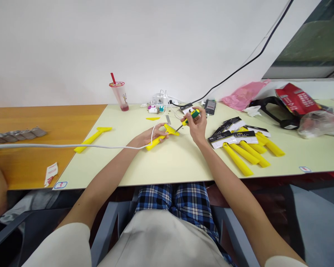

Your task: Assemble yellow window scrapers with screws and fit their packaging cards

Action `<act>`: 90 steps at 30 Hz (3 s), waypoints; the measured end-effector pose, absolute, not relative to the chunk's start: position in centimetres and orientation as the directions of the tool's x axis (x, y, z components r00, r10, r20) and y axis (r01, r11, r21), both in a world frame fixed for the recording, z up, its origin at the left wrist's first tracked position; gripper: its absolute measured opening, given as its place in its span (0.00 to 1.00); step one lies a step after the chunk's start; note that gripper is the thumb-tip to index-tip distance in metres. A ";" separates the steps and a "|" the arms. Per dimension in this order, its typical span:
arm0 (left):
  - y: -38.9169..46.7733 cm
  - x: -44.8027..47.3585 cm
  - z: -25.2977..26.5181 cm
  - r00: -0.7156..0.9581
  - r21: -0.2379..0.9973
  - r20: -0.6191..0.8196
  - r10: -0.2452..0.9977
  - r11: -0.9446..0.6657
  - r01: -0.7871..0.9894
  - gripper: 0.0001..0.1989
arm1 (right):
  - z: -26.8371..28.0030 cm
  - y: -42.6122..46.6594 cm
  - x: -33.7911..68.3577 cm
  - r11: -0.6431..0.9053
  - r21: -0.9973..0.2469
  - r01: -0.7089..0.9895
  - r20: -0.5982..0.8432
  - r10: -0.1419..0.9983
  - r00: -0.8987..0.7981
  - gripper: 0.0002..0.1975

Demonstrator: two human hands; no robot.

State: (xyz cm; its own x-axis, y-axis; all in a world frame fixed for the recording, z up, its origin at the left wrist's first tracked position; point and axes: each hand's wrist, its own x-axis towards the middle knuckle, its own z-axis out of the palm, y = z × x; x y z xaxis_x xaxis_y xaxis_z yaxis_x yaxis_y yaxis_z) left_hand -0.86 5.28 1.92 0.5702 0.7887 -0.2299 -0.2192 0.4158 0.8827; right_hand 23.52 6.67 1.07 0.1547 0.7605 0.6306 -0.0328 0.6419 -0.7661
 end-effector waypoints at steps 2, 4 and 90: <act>5.3 -0.9 1.9 0.578 0.894 -0.224 0.785 0.402 -0.200 0.44 | 1.0 6.8 23.6 0.649 -0.761 -0.024 0.637 0.754 0.161 0.26; 5.3 -0.9 2.0 0.593 0.903 -0.222 0.774 0.393 -0.174 0.44 | 0.9 6.9 23.6 0.660 -0.752 -0.012 0.649 0.743 0.163 0.25; 4.3 2.6 -0.3 0.489 0.692 -0.204 0.848 0.479 -0.541 0.38 | 0.9 6.1 24.2 0.765 -0.597 0.240 0.781 0.623 -0.046 0.41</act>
State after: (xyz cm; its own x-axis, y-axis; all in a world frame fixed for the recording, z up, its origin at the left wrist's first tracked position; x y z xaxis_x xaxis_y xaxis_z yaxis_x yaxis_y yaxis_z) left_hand 2.60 4.28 -0.26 0.4887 0.8481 -0.2045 -0.5410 0.4785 0.6916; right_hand 24.20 6.10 0.94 -0.0457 0.6234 0.7805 0.2400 0.7653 -0.5972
